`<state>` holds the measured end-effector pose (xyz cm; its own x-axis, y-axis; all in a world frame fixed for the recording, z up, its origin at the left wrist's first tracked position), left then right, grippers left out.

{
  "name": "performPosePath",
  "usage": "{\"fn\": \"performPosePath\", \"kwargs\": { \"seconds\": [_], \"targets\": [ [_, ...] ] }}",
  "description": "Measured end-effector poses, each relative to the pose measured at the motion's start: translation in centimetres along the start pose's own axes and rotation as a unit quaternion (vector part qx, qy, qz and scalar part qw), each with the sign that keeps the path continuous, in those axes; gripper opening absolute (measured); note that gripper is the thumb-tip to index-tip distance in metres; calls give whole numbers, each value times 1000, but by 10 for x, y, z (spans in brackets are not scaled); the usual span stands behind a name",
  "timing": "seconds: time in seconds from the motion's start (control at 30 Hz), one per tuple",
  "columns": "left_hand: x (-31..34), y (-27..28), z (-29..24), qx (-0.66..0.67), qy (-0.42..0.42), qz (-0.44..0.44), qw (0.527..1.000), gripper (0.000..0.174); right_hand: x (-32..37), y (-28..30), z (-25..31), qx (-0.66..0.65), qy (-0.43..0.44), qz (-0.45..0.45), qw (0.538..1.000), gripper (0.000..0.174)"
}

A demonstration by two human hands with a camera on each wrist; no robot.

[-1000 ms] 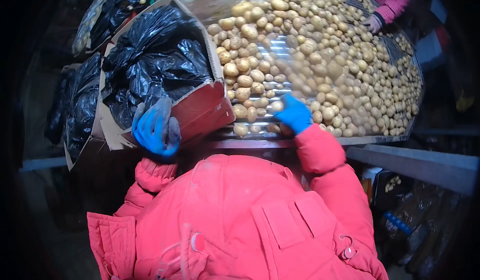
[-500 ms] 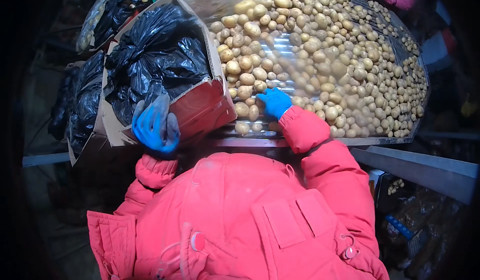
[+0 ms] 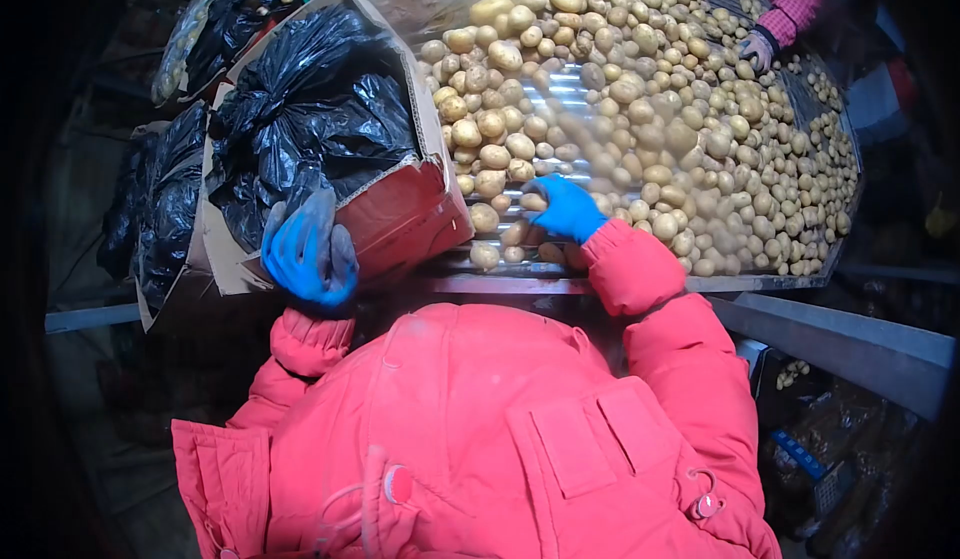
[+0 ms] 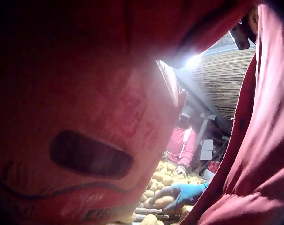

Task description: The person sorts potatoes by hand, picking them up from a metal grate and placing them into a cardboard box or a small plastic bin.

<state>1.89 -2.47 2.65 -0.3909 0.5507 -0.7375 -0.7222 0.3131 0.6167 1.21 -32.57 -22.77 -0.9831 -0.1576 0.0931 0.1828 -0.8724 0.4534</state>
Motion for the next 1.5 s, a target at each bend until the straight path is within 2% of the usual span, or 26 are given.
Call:
{"fn": "performPosePath", "kwargs": {
  "seconds": [0.07, 0.2, 0.3, 0.4, 0.5, 0.7, 0.8, 0.9, 0.93, 0.97, 1.03, 1.1, 1.2, 1.27, 1.3, 1.33, 1.37, 1.5],
  "targets": [
    [3, -2, 0, -1, -1, -18, 1000, 26, -12, -13, 10, -11, 30, 22, 999, 48],
    [-3, 2, 0, 8, 4, 30, 1000, 26, -26, -50, 30, 155, 3, 15, 988, 46],
    [-4, 2, 1, 7, 5, 45, 999, 26, -30, -52, 28, 197, -67, 28, 978, 50],
    [-2, 1, 0, 6, 2, 35, 999, 27, -32, -54, 39, 245, -110, 50, 962, 44],
    [-1, 1, 0, 9, -1, 25, 1000, 29, -37, -72, 28, 303, -103, 2, 947, 40],
    [-1, 1, -1, 4, -6, 39, 999, 29, -30, -54, 35, 250, -135, 35, 958, 34],
    [1, 0, 0, 4, -6, 28, 1000, 29, -28, -48, 21, 242, -89, 28, 966, 34],
    [0, 1, 0, 4, -2, 38, 999, 29, -29, -35, 11, 180, -74, 51, 980, 36],
    [-1, 1, 0, 1, -1, 40, 999, 29, -25, -23, 13, 40, -100, 54, 993, 34],
    [-1, 1, 0, -5, 2, 42, 999, 30, -19, -5, 17, -100, -123, 59, 986, 33],
    [-1, 1, 1, 0, 5, 36, 999, 30, -7, 17, 7, -352, -137, 52, 924, 30],
    [-1, 0, 0, 6, 7, 37, 999, 30, -1, 39, -1, -562, -117, 18, 818, 27],
    [-4, -3, 2, 10, 6, 50, 999, 30, -14, 50, 2, -535, -107, -43, 837, 26],
    [-4, -2, 2, 9, 4, 62, 998, 29, -40, 48, 20, -296, -65, -41, 952, 25],
    [-4, -2, 1, 6, 2, 54, 999, 29, -53, 43, 29, -167, -43, -40, 984, 24],
    [-3, -2, 1, 4, 0, 45, 999, 29, -66, 36, 39, 1, 19, -43, 999, 26],
    [-3, -2, 0, 2, -1, 36, 999, 28, -77, 25, 49, 171, 80, -45, 981, 27],
    [-2, -1, 0, 4, -2, 23, 1000, 28, -99, 3, 74, 357, 42, 46, 932, 25]
  ]
}}
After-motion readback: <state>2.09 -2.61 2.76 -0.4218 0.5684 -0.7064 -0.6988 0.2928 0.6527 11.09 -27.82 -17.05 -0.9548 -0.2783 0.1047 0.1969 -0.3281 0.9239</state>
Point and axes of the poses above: each hand's wrist, its own x-axis away from the middle knuckle, its own y-axis out of the back of the hand, z = x × y, the point moved 5 cm from there along -x, towards the middle knuckle, and after that the axes turned 12 degrees about -x, right-handed, at the moved point
